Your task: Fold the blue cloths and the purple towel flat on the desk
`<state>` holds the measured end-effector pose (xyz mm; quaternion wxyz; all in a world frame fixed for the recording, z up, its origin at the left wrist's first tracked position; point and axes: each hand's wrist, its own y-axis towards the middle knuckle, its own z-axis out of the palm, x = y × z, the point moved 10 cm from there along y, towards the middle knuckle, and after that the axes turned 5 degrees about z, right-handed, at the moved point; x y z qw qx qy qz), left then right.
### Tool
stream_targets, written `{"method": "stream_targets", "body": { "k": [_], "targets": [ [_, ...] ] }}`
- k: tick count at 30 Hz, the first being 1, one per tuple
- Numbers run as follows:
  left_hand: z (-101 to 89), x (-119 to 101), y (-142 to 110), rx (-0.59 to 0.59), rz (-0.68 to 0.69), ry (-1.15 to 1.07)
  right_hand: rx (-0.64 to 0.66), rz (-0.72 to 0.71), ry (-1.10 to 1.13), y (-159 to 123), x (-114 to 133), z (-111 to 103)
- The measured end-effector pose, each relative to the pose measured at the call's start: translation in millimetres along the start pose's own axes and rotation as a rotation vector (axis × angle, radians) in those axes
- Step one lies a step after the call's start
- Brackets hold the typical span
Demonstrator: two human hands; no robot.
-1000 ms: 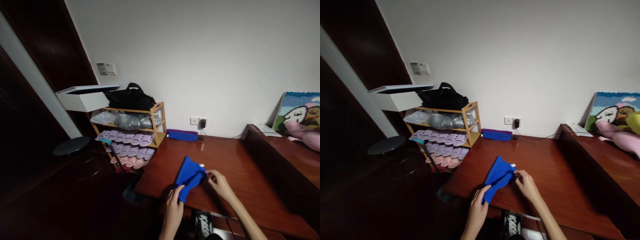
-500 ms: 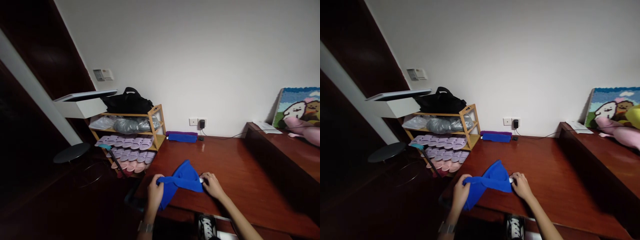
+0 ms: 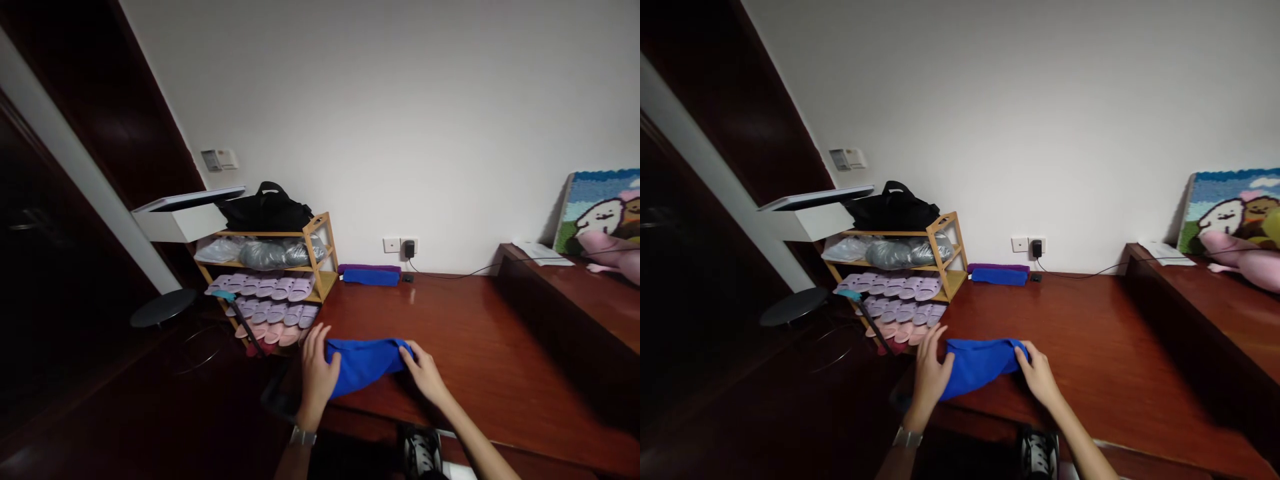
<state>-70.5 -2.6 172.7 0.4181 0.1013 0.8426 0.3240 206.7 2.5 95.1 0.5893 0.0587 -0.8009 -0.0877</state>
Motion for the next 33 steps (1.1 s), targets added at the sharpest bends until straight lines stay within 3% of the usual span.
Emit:
{"method": "stream_targets", "body": {
  "k": [2, 5, 7, 10, 16, 19, 21, 24, 26, 28, 30, 33],
  "targets": [
    [22.5, -58.4, -2.4, 0.234, 0.214, -0.043, 0.038, -0.011, 0.045, 2.2, 28.7, 1.6],
    [57.7, -118.7, -5.6, 0.555, 0.277, -0.235, 0.128, -0.078, 0.086, 0.9, 77.6, 3.9],
    [69.3, -139.4, -0.1, 0.658, 0.235, -0.377, 0.181, -0.097, 0.140, -1.8, 103.7, 1.4],
    [69.0, -153.7, 11.6, 0.711, 0.191, -0.486, 0.238, -0.072, 0.193, -8.3, 128.2, -7.4],
    [36.6, -180.2, 22.2, 0.725, 0.178, -0.533, 0.369, -0.039, 0.303, -32.8, 159.2, -17.2],
    [24.0, -186.6, 24.2, 0.685, 0.089, -0.582, 0.347, -0.095, 0.176, -40.7, 173.9, -18.7],
    [18.8, -188.9, 24.4, 0.628, 0.016, -0.654, 0.216, -0.151, 0.047, -41.1, 183.6, -27.7],
    [13.9, -189.5, 23.3, 0.484, -0.115, -0.826, -0.123, -0.223, -0.100, -45.4, 199.4, -55.5],
    [13.9, -190.0, 19.8, 0.393, -0.203, -0.953, -0.354, -0.183, -0.198, -53.8, 203.9, -74.9],
    [14.4, -191.6, 15.7, 0.315, -0.270, -1.042, -0.442, -0.093, -0.262, -60.7, 203.6, -82.2],
    [13.7, -194.5, 12.4, 0.255, -0.307, -1.086, -0.360, -0.030, -0.190, -62.7, 202.3, -75.3],
    [12.9, -202.4, 8.8, 0.239, -0.310, -1.115, -0.107, 0.029, 0.179, -64.0, 201.9, -52.1]
  ]
}}
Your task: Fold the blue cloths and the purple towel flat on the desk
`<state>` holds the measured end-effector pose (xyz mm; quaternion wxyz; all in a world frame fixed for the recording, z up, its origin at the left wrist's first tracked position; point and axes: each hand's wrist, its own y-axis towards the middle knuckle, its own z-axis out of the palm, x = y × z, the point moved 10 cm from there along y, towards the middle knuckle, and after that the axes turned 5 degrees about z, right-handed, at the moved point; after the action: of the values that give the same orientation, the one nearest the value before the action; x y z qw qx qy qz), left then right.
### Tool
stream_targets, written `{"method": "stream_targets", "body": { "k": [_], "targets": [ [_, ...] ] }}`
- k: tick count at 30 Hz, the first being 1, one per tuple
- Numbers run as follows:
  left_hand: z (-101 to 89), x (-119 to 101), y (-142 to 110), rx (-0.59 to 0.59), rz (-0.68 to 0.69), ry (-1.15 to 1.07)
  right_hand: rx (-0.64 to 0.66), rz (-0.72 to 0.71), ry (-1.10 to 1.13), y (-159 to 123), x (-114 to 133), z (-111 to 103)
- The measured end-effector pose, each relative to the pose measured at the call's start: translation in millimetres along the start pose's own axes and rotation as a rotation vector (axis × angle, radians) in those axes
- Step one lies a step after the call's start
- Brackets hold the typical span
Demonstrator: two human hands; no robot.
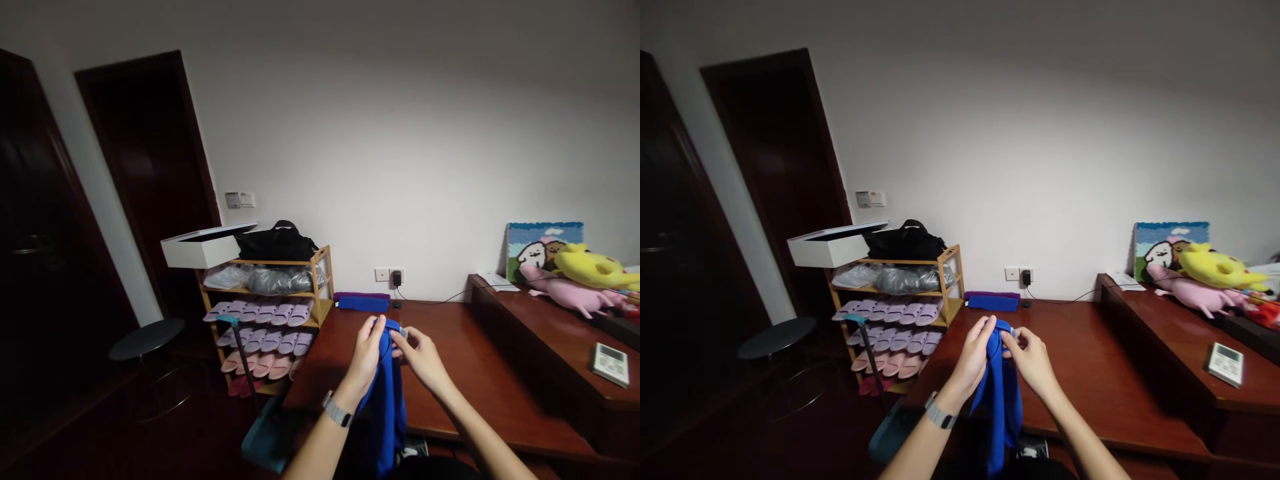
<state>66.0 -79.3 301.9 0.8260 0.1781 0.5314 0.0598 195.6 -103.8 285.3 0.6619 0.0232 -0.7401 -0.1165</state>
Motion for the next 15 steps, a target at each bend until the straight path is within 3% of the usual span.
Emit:
{"method": "stream_targets", "body": {
  "k": [3, 9, 15],
  "targets": [
    [3.6, -1.8, -2.9, 0.005, 0.004, 0.045, 0.147, 0.076, 0.246, -5.9, 0.3, 15.3],
    [2.0, -3.8, -0.2, 0.017, 0.050, 0.206, 0.063, -0.024, 0.205, -5.8, 4.1, 6.5],
    [-28.9, -8.6, 17.8, -0.046, 0.088, 0.225, 0.092, 0.014, 0.276, -1.7, -13.5, 1.3]
  ]
}}
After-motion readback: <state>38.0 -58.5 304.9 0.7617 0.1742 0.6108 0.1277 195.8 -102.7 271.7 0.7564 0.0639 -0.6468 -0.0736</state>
